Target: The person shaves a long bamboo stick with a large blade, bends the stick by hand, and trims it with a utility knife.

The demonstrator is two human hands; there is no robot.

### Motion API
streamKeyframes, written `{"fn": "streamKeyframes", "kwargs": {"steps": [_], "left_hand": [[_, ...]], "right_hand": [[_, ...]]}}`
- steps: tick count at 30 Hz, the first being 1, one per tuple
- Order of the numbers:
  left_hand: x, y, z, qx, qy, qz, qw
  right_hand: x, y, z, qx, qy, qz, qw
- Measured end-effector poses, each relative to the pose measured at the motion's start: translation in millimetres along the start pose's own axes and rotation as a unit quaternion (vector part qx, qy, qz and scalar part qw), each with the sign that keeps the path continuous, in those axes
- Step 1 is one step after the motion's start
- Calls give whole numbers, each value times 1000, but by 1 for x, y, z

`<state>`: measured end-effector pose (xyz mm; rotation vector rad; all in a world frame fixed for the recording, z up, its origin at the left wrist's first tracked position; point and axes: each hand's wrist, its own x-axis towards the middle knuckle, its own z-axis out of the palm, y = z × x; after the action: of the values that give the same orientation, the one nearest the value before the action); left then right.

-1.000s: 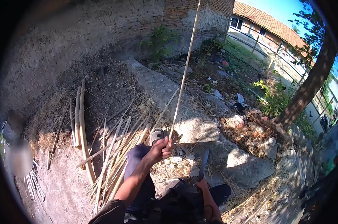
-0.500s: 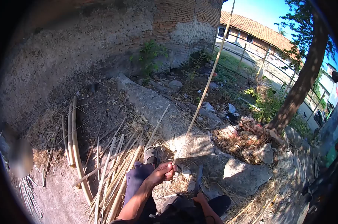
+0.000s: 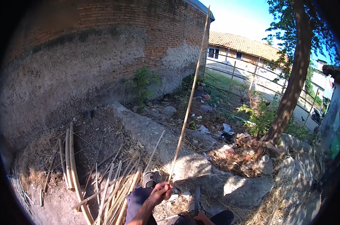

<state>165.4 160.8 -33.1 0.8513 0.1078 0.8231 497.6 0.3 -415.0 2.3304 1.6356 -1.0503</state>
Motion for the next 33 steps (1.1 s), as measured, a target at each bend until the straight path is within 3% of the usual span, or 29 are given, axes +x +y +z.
{"fn": "streamKeyframes", "kwargs": {"steps": [11,13,16,18,20,22,23,24,25,27,28,29,30,31,32,33], "left_hand": [[3,-6,-10,-9,56,10,998],[1,-15,-17,93,145,52,984],[1,4,15,216,192,69,955],[2,1,14,389,240,87,885],[2,-7,2,492,264,98,824],[2,-4,10,546,282,115,780],[1,-7,7,573,290,113,758],[1,-2,18,595,314,63,737],[0,-8,15,609,315,69,724],[2,-20,11,621,314,70,714],[4,-25,11,640,307,112,695],[6,-28,11,658,299,156,674],[6,-30,14,655,298,148,678],[6,-29,21,669,300,142,665],[6,-23,27,683,305,139,649],[4,-11,37,660,296,105,683]], "right_hand": [[8,2,-19,92,-33,53,994],[9,4,-19,162,-50,86,982],[1,6,-19,354,-66,111,926],[1,15,-19,482,5,-107,870],[-33,-3,-51,699,-2,-30,714],[-30,-6,-89,595,-25,-22,803],[-41,-15,-116,704,-65,-7,707],[-48,-17,-146,745,-149,-30,650],[-55,-18,-171,745,-159,-47,647],[-102,-50,-232,660,-29,-119,741],[-118,-64,-257,658,41,-123,742],[-151,-89,-296,561,93,-149,809],[-154,-98,-314,518,170,-122,830],[-160,-90,-345,445,140,-106,878],[-139,-81,-347,398,273,-164,860],[-148,-94,-365,246,408,-250,843]]}}
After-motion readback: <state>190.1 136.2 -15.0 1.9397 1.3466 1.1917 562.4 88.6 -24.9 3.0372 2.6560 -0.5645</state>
